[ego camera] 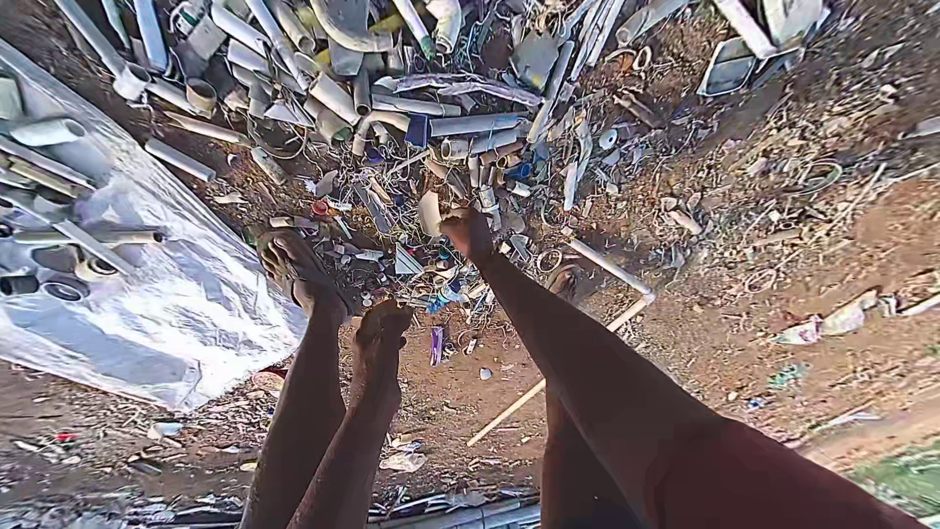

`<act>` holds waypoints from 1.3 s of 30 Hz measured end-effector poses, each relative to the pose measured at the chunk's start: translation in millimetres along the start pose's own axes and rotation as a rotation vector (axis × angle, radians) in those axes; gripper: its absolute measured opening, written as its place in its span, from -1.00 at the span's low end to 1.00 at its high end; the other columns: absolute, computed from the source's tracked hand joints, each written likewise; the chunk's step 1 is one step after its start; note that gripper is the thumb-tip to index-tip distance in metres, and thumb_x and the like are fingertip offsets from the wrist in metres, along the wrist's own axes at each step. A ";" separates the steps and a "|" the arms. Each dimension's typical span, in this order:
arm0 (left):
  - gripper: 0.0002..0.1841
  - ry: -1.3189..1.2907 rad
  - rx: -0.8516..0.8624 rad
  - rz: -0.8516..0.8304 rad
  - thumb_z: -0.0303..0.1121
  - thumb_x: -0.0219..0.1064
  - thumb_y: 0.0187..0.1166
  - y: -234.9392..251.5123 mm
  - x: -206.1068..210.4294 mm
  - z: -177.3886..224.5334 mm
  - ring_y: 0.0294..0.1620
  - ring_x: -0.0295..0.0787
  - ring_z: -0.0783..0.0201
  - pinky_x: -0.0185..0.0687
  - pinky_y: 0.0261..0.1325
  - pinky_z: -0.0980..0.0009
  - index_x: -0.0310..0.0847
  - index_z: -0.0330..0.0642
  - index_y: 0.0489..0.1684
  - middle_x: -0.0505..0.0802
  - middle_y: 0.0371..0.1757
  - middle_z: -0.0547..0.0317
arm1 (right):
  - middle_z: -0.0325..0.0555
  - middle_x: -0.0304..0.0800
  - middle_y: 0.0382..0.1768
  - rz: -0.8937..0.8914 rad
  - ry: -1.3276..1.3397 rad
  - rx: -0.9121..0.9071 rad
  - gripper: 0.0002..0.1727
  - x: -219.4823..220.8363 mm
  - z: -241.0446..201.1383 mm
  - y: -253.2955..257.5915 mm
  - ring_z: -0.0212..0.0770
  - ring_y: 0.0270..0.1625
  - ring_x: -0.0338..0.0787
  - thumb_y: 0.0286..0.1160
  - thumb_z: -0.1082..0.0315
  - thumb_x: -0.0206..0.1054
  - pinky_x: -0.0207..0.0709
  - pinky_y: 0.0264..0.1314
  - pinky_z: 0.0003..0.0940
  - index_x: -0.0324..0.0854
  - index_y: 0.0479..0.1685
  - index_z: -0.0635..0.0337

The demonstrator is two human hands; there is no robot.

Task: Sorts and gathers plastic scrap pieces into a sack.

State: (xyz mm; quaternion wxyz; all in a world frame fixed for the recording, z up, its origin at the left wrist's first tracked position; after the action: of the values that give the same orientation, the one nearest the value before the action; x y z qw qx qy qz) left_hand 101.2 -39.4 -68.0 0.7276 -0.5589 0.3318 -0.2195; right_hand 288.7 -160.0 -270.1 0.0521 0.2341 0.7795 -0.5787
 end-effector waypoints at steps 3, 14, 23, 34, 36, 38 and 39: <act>-0.36 -0.061 -0.065 0.033 -0.24 0.39 0.65 3.5 -7.9 5.6 0.58 0.50 0.00 0.46 0.45 -0.08 0.27 -0.14 0.71 0.57 0.60 -0.09 | -0.15 0.75 -0.42 -0.388 0.376 -0.152 -0.82 19.6 -43.4 -98.5 -0.37 -0.39 0.64 0.49 0.31 0.52 0.54 -0.25 -0.38 0.76 -0.22 0.28; -0.61 -0.252 0.080 -0.022 -0.64 -0.08 0.61 15.0 -0.1 19.5 -0.43 0.76 0.19 0.80 -0.25 0.26 0.51 -0.34 0.32 0.75 -0.33 0.03 | 0.22 0.65 0.38 0.134 -0.503 -0.273 -0.53 -3.7 -17.2 26.6 0.21 0.49 0.62 0.47 0.26 0.46 0.56 0.45 0.10 0.70 0.40 0.12; -0.80 -0.194 0.033 0.044 -0.56 0.11 0.68 22.0 -0.1 17.0 -0.50 0.66 0.27 0.74 -0.30 0.34 0.61 -0.27 0.09 0.68 -0.41 0.14 | 0.21 0.73 0.34 0.099 -0.631 -0.339 -0.62 8.7 14.8 29.4 0.26 0.44 0.66 0.66 0.48 0.11 0.53 0.40 0.22 0.72 0.31 0.23; -0.86 -0.193 0.021 0.018 -0.51 0.15 0.73 23.4 6.3 13.4 -0.54 0.64 0.32 0.69 -0.35 0.43 0.64 -0.27 -0.05 0.69 -0.47 0.16 | 0.34 0.70 0.28 -0.038 -0.658 -0.055 -0.61 16.7 23.6 30.5 0.36 0.38 0.68 0.46 0.32 0.39 0.61 0.19 0.34 0.69 0.19 0.40; -0.91 -0.158 0.019 0.039 -0.50 0.19 0.72 23.4 6.0 12.8 -0.55 0.65 0.33 0.68 -0.41 0.47 0.60 -0.27 -0.05 0.69 -0.47 0.15 | 0.30 0.73 0.26 -0.044 -0.564 -0.017 -0.51 17.4 29.6 18.4 0.32 0.35 0.72 0.39 0.17 0.48 0.63 0.14 0.33 0.68 0.19 0.36; -0.88 -0.097 -0.003 0.079 -0.47 0.30 0.68 20.9 2.0 13.8 -0.46 0.71 0.31 0.64 -0.43 0.49 0.59 -0.28 0.04 0.76 -0.34 0.08 | 0.25 0.79 -0.04 -0.081 -0.395 -0.036 -0.53 22.5 24.4 -9.5 0.24 0.07 0.82 0.39 0.06 0.48 0.63 -0.05 0.26 0.67 -0.01 0.35; -0.84 -0.049 -0.015 0.111 -0.45 0.35 0.65 19.1 -1.1 18.0 -0.43 0.70 0.32 0.59 -0.44 0.51 0.58 -0.27 0.06 0.76 -0.29 0.08 | 0.19 0.77 -0.21 -0.128 -0.267 -0.079 -0.58 27.4 12.6 -28.8 0.19 -0.10 0.81 0.39 0.07 0.49 0.61 -0.15 0.21 0.65 -0.12 0.32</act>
State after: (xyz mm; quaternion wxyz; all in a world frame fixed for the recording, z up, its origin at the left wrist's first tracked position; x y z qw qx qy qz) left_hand 112.6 -21.3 -83.3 0.7423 -0.5503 0.3459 -0.1628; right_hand 249.9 -169.7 -258.6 0.1276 0.1028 0.8012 -0.5756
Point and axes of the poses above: each hand's wrist, its own y-axis towards the middle knuckle, its own x-axis out of the palm, z = x × y, the point moved 10 cm from there along y, towards the middle knuckle
